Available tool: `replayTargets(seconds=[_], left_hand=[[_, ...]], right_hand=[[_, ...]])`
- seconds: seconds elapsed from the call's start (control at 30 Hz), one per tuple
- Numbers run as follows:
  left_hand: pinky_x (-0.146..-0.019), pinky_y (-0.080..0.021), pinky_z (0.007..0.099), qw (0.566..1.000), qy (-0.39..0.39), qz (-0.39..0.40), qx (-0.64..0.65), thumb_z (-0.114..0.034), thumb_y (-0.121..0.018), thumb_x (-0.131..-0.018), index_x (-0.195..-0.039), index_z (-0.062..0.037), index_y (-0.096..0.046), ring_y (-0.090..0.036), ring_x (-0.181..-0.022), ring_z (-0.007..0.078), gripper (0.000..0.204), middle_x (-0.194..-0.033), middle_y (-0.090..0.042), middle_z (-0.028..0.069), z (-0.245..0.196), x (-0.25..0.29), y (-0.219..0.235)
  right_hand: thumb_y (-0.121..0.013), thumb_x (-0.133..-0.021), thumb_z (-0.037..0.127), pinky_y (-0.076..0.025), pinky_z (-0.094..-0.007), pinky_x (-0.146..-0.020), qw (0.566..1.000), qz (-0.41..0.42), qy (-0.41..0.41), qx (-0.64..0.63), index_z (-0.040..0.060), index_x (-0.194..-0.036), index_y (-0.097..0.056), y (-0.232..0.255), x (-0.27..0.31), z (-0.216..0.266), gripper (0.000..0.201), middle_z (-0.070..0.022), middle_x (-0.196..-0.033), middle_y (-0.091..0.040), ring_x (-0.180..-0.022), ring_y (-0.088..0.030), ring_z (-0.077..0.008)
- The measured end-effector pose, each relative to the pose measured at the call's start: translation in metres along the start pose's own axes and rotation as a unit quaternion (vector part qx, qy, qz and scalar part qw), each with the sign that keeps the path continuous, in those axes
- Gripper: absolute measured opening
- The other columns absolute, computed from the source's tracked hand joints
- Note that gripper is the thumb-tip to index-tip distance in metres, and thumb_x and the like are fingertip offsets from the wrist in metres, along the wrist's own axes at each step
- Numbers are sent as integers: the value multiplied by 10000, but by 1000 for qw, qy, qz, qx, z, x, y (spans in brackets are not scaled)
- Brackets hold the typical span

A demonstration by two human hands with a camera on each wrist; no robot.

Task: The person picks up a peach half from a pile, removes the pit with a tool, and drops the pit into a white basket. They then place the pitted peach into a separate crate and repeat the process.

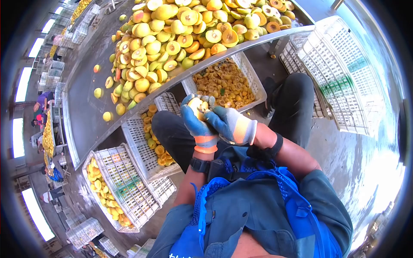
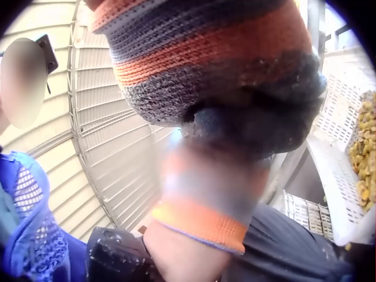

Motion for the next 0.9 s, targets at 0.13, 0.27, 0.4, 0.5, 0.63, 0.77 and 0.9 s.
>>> replayTargets(seconds=[0.13,0.27,0.4,0.5,0.63,0.77,0.9], left_hand=[[-846,-571,422,999,-6,-46,9,-648,-459,-1033,-1213,-102,-597,-652,-916,286,591,-1011,-644,116,0,0,-6],[-787,-587,435,994,89,-51,48,-645,-482,-1030,-1136,-86,-607,-661,-834,295,582,-933,-658,121,1,-5,-4],[-769,-591,431,997,64,-29,31,-650,-515,-1019,-1122,-85,-608,-665,-818,296,582,-914,-663,119,7,-8,9],[-773,-590,433,999,21,-27,-9,-655,-525,-1014,-1155,-88,-604,-666,-822,293,590,-918,-667,115,5,-2,8],[-780,-590,435,998,-37,-10,-46,-665,-521,-1012,-1197,-91,-598,-668,-827,280,608,-947,-676,111,2,3,5],[-769,-594,422,999,33,15,-7,-677,-532,-1000,-1191,-89,-604,-671,-832,270,623,-980,-682,111,9,-4,8],[-755,-599,419,997,65,21,-23,-695,-550,-980,-1177,-84,-615,-676,-836,276,645,-975,-686,114,6,4,7]], right_hand=[[-498,-1085,333,-559,-457,-826,999,18,-5,-29,-12,-1152,-666,2,2,1,390,-280,-978,-716,-943,-722,-396],[-488,-1085,339,-555,-469,-834,998,56,17,-15,-12,-1164,-661,5,0,2,399,-285,-992,-713,-955,-712,-420],[-482,-1083,337,-549,-479,-848,997,70,11,33,-11,-1164,-658,7,1,16,398,-295,-1023,-706,-976,-697,-445],[-478,-1087,339,-545,-461,-863,995,86,-4,50,-12,-1170,-660,6,1,14,403,-277,-1044,-713,-985,-703,-411],[-473,-1096,351,-539,-410,-879,989,133,9,-59,-15,-1203,-662,5,-1,4,426,-203,-1038,-732,-975,-702,-290],[-468,-1107,377,-529,-373,-893,971,113,202,-52,-37,-1233,-657,8,2,11,472,-92,-1065,-735,-974,-659,-214],[-471,-1122,348,-451,-254,-585,905,239,-143,-321,37,-994,-671,-12,2,-32,391,25,-749,-601,-648,-550,-79]])
Point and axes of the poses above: each hand's wrist, its own x-axis away from the middle knuckle, its own y-axis out of the back of the hand, z = x × y, the point moved 6 cm from there along -x, towards the middle knuckle
